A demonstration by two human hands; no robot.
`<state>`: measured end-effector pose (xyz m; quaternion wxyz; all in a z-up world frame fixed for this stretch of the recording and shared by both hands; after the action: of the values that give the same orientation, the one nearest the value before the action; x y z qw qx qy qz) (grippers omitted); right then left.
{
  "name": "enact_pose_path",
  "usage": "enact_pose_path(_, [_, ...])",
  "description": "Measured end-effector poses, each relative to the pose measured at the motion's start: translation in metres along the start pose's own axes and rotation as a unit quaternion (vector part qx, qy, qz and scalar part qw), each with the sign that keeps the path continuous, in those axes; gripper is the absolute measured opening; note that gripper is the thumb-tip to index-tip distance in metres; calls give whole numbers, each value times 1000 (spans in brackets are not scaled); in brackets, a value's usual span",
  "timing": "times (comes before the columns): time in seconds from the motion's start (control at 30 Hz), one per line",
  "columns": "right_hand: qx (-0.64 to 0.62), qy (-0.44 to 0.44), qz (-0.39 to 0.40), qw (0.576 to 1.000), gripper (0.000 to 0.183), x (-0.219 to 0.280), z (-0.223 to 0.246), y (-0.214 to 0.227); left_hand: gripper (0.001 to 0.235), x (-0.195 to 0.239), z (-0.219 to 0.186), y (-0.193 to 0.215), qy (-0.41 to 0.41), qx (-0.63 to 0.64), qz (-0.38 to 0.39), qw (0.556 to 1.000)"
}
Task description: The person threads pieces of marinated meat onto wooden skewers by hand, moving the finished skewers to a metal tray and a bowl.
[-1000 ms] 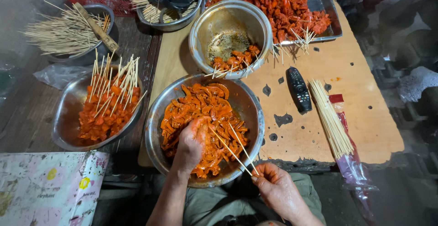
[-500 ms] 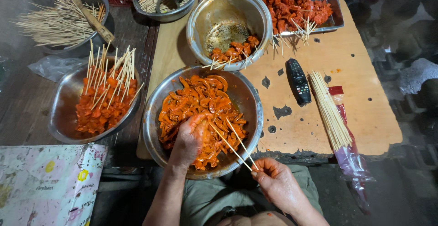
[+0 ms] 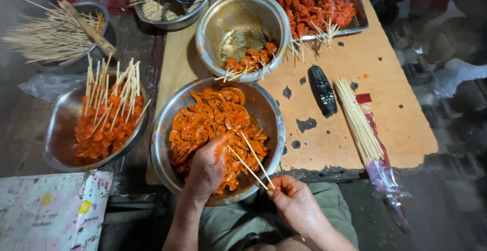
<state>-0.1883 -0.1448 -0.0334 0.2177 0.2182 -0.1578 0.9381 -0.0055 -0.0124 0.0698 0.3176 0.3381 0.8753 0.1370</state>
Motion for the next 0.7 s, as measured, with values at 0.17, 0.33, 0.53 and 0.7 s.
enact_pose_path(0.17, [-1, -16, -33, 999, 8, -2, 3, 7, 46, 24, 33, -3, 222, 11, -147, 964])
enact_pose_path(0.33, [-14, 2, -24, 1000, 9, 1, -1, 17, 48, 54, 73, -51, 443, 455, -142, 759])
enact_pose_path(0.53, [16, -25, -21, 999, 11, 7, -16, 23, 38, 35, 89, -73, 355, 613, -219, 671])
enact_pose_path(0.7, [11, -14, -33, 999, 9, 4, -31, 29, 32, 18, 80, -52, 230, 618, -244, 711])
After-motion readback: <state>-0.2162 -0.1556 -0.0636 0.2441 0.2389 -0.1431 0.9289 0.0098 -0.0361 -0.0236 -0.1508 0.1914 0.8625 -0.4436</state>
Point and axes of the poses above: each hand's wrist, its own x-axis away from the middle knuckle, its own y-axis out of the back of the hand, z = x × y, the point moved 4 cm from there along -x, towards the middle knuckle, and after that the axes turned 1 degree about x, right-handed, at the moved point
